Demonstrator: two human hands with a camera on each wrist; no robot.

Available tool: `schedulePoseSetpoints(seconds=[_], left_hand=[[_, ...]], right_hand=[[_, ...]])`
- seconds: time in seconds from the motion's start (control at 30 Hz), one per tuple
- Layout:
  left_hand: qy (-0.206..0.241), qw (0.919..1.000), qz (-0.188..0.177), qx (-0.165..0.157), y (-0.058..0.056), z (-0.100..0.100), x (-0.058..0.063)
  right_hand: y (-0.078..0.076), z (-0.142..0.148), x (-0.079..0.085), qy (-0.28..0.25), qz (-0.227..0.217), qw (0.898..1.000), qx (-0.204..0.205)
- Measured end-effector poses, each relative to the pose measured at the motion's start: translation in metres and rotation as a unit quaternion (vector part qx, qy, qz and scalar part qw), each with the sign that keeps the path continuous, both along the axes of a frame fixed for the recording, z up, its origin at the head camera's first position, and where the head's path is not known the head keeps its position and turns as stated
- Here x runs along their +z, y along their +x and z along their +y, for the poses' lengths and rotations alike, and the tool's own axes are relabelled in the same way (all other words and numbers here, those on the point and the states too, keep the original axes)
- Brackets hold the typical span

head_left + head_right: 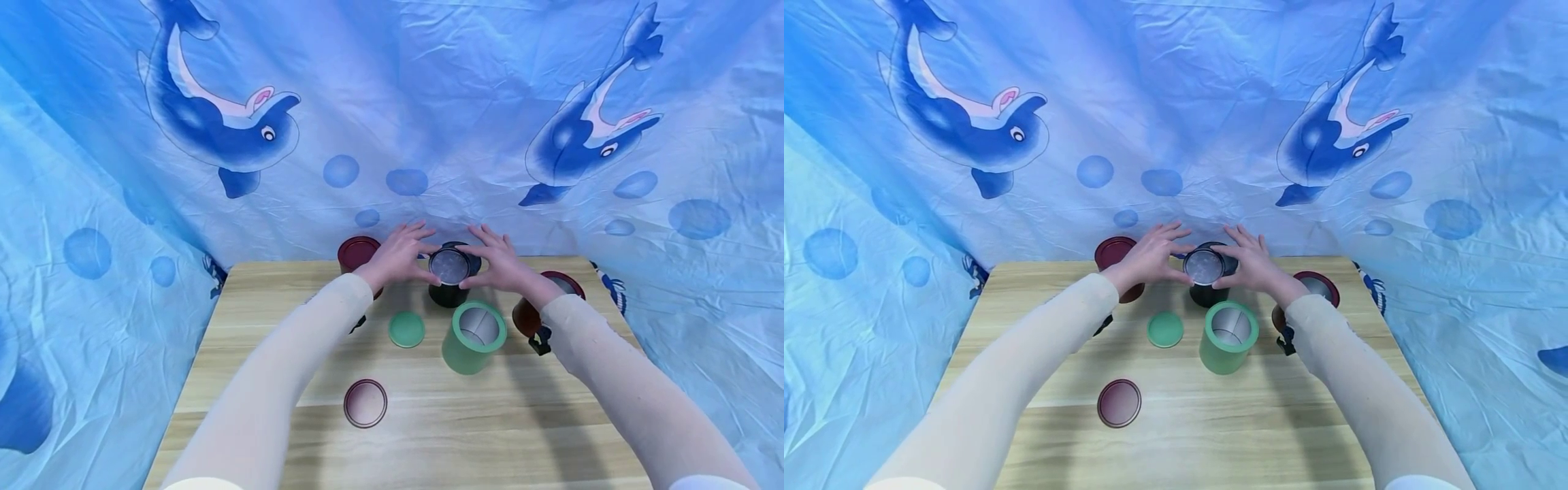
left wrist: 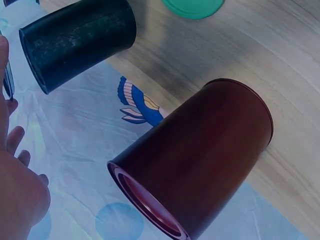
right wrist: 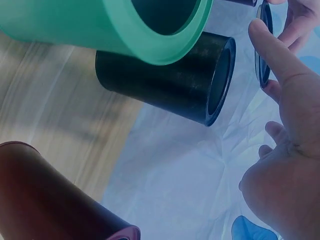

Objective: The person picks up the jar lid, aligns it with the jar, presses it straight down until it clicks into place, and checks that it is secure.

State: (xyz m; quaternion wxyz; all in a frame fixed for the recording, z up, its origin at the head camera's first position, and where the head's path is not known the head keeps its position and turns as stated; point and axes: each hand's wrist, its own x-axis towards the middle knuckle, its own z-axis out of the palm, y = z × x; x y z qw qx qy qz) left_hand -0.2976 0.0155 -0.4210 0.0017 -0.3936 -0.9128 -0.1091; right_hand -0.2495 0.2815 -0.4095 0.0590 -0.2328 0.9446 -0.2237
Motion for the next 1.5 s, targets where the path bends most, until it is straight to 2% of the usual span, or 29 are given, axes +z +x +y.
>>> schedulePoseSetpoints(seconds=[0.27, 0.43, 0.87, 1.5], left_hand=[[-0.022, 0.9997, 0.004, 0.011, -0.003, 0.007, -0.003], [-0.023, 0.9996, 0.013, 0.014, -0.004, 0.01, -0.005], [-0.015, 0.9997, 0.012, 0.014, -0.014, 0.015, -0.01], [-0.019, 0.9996, -0.001, 0.019, -0.018, 0.021, -0.009]], right_hand=[[-0.005, 0.006, -0.003, 0.01, 0.009, 1.0, -0.002], [-0.007, 0.01, -0.004, 0.018, 0.017, 1.0, -0.001], [-0.013, 0.013, -0.003, 0.034, 0.032, 0.999, -0.008], [-0.022, 0.019, -0.003, 0.037, 0.002, 0.999, -0.008]])
